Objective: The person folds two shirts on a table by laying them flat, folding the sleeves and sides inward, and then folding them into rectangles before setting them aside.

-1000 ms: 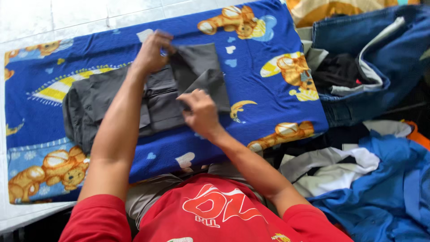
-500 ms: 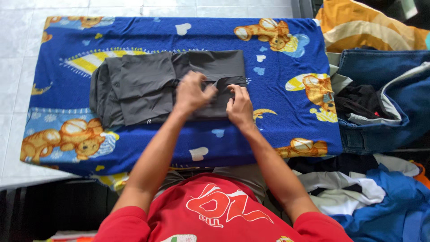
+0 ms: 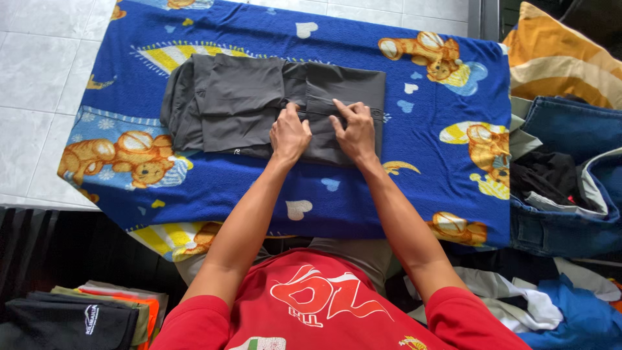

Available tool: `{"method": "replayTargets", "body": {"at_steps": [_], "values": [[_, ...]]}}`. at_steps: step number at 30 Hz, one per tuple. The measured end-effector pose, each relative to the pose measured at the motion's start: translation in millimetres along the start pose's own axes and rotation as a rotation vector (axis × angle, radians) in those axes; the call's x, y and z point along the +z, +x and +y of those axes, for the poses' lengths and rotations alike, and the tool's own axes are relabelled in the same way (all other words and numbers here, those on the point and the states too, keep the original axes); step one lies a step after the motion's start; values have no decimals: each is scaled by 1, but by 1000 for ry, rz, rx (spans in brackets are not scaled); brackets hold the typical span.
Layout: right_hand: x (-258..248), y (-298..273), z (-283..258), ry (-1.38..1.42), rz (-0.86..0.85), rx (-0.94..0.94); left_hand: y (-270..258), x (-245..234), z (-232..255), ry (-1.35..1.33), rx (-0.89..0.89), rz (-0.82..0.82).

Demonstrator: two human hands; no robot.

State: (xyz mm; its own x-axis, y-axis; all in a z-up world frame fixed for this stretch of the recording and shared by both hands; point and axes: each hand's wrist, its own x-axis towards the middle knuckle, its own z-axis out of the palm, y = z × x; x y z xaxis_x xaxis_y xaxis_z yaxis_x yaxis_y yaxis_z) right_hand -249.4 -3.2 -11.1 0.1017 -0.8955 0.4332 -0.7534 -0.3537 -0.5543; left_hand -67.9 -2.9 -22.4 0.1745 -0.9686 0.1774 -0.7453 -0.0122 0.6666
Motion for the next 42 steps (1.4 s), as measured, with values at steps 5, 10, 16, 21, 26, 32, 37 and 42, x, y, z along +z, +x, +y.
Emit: {"method": "replayTargets", "body": {"at_steps": [5,10,16,21,26,32,37,42], "values": [[10,8,4,38,82,-59,-20,-20,17,180,-158,-168],[30,67,-25,43,-115,117,-32,-23,23,358,-134,-275],[74,108,-41,-325,-199,295,-21,-10,10,214,-185,-444],[102,119,-15,-380,-215,329,-29,-1,3,60,-69,-279],[96,124,-16,-345,-198,307,-25,-17,11,-87,-150,-349],[99,135,-34,-317,-157,223,-22,-56,12,-206,-235,-351],[134,128,-44,-310,-96,138,-23,-71,-11,-98,-211,-269],[129,115,-59,-207,-89,175,-27,-72,-15,16,-181,-252]]}}
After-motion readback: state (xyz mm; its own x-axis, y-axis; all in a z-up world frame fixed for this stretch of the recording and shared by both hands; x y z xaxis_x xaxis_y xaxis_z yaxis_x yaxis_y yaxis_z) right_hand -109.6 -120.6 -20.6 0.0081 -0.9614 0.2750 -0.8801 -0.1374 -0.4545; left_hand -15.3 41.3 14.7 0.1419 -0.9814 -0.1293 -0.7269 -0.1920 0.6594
